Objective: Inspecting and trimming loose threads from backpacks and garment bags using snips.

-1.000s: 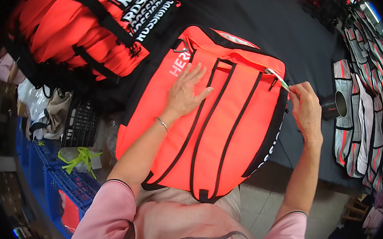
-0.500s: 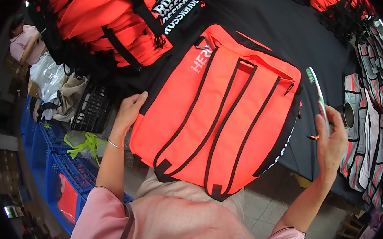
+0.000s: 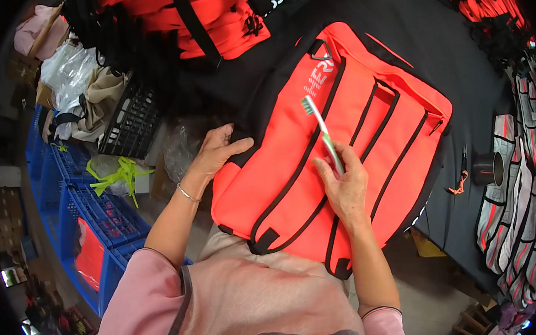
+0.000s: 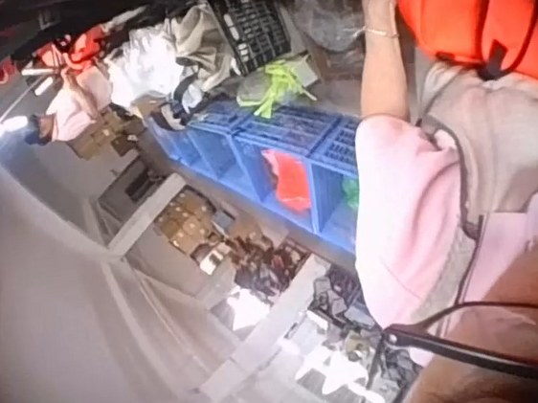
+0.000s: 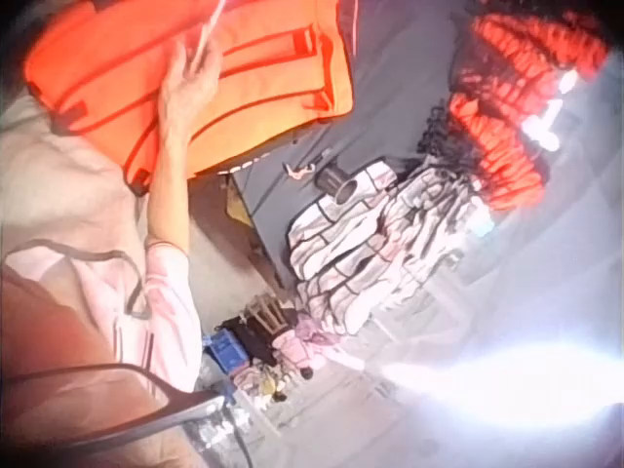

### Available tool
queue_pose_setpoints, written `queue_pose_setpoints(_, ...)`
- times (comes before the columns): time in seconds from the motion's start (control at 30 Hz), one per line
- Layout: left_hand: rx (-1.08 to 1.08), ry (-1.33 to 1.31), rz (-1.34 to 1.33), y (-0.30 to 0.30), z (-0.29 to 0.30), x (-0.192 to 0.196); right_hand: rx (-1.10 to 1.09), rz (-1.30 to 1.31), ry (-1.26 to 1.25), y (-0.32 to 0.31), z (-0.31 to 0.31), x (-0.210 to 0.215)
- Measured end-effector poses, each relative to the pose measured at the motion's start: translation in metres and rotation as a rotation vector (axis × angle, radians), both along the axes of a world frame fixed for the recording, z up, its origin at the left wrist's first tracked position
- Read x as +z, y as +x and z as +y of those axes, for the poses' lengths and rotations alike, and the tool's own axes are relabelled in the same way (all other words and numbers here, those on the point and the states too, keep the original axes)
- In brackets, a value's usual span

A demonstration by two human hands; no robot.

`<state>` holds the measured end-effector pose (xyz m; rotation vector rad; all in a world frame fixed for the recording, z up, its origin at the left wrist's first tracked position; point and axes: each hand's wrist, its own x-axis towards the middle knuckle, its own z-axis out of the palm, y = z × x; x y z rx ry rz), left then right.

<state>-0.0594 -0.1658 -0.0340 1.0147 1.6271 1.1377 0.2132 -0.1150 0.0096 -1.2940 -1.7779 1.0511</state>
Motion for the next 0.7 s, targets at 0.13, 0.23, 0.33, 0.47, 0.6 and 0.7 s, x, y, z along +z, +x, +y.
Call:
queue_pose_setpoints(0.13,-0.026,-0.085,0.16,-0.007,-0.003,0.0,-0.016,0.007,0.058,0.004,-0.001,-0.012)
queue_pose_setpoints(0.23,0.215,0.235,0.561,-0.002,0.005,0.03,-0.008,-0.025,0.129,0.004,0.0,-0.019)
queue_pose_setpoints(0.33,0.194,0.374,0.589,-0.005,0.039,0.05,-0.035,0.012,0.092,0.004,-0.001,-0.018)
queue_pose_setpoints(0.47,0.153,0.394,0.598,-0.017,0.09,0.047,-0.028,-0.027,0.119,0.003,-0.003,-0.015)
queue_pose_setpoints(0.6,-0.105,0.135,0.44,-0.026,0.111,0.05,-0.032,-0.008,0.15,0.006,-0.002,-0.022)
queue_pose_setpoints(0.7,-0.14,0.12,0.438,-0.032,0.115,0.04,-0.038,-0.022,0.173,0.006,-0.003,-0.021)
